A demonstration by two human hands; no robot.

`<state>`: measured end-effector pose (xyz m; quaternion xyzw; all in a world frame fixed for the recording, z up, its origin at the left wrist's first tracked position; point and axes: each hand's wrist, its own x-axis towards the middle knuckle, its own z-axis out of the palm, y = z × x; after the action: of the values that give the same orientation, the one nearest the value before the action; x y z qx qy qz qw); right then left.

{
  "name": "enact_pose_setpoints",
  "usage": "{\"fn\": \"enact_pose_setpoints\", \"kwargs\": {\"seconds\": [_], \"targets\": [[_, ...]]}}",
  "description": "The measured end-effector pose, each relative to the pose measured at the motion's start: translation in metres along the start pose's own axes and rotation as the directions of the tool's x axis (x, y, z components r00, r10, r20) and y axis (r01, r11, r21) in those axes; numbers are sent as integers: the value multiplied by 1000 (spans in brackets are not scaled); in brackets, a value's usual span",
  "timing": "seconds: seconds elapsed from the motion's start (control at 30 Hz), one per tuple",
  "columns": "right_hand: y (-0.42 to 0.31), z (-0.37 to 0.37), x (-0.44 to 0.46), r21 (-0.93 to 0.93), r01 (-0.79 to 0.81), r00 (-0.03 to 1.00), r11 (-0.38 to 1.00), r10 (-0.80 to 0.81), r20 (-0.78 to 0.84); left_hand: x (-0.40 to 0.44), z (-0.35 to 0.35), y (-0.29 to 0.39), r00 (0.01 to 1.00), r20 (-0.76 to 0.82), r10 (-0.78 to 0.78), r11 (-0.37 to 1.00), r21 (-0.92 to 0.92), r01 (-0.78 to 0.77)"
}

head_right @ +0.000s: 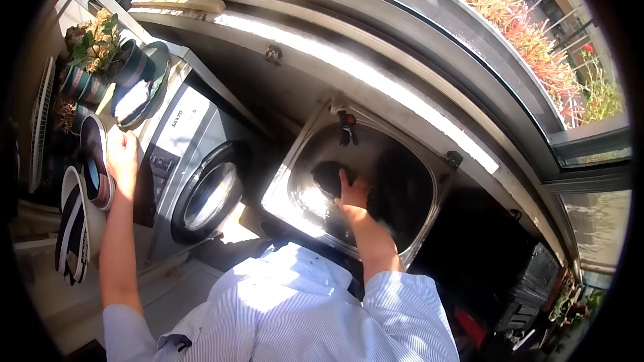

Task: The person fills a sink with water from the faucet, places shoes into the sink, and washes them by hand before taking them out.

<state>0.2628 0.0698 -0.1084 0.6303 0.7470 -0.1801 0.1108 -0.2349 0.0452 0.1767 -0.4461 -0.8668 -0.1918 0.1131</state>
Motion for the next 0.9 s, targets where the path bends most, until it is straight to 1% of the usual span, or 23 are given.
{"fn": "enact_pose_setpoints", "kwargs": {"seconds": [0.03, 0.1, 0.13, 0.2, 0.23, 0.27, 0.33, 0.5, 0.57, 0.6, 0.67, 0.7, 0.73, 0.77, 0.87, 0.9], "targets": [[4, -7, -2, -12, 0, 1000, 1000, -1, -18, 1, -1, 2, 1000, -13, -7, 1000, -16, 6], [11, -17, -14, 71, 90, 996, 993, -91, 20, -2, -2, 2, 998, -51, 30, 999, -37, -32], [11, -29, -22, 60, 91, 996, 994, -92, 22, -3, -3, 2, 999, -48, 21, 999, -42, -23], [8, -55, -41, 153, 124, 990, 980, -111, -91, -2, -4, 2, 1000, 0, -24, 1000, 5, 24], [6, -69, -48, 167, 154, 976, 974, -124, -180, -2, -4, 2, 1000, -20, 9, 1000, 14, -9], [10, -69, -49, 143, 242, 933, 960, -189, -306, -3, -5, 2, 1000, -16, 8, 1000, 12, -8], [8, -85, -51, 182, 176, 964, 967, -131, -232, -3, -6, 4, 1000, -9, -3, 1000, -16, 3], [3, -86, -49, 244, 159, 973, 957, -111, -202, -3, -4, 1, 1000, -16, 22, 1000, 1, -22], [0, -75, -44, 106, 152, 982, 983, -138, -132, -4, -6, 4, 1000, -17, 10, 1000, -9, -10], [-2, -65, -41, 109, 150, 982, 983, -136, -129, -4, -6, 4, 1000, -14, 12, 1000, -7, -12], [-4, -41, -33, 44, 96, 993, 994, -92, -80, -3, -6, 4, 1000, 7, -9, 1000, -20, 9], [-8, -41, -28, 95, 54, 997, 994, -60, 53, -4, -6, 6, 1000, -3, -14, 999, -30, 14], [2, -10, -17, 99, 55, 996, 994, -61, 60, -3, -5, 4, 1000, 1, -13, 1000, -24, 13], [22, 45, 3, -7, 143, 985, 990, -143, -92, -1, -3, 2, 1000, -2, -9, 1000, -27, 9], [19, 65, 17, 5, 190, 977, 982, -189, -102, -1, -1, 3, 1000, -15, -16, 1000, -11, 16], [19, 75, 19, -57, 144, 983, 988, -150, -109, -2, -1, 5, 999, -27, -23, 1000, 0, 23]]}}
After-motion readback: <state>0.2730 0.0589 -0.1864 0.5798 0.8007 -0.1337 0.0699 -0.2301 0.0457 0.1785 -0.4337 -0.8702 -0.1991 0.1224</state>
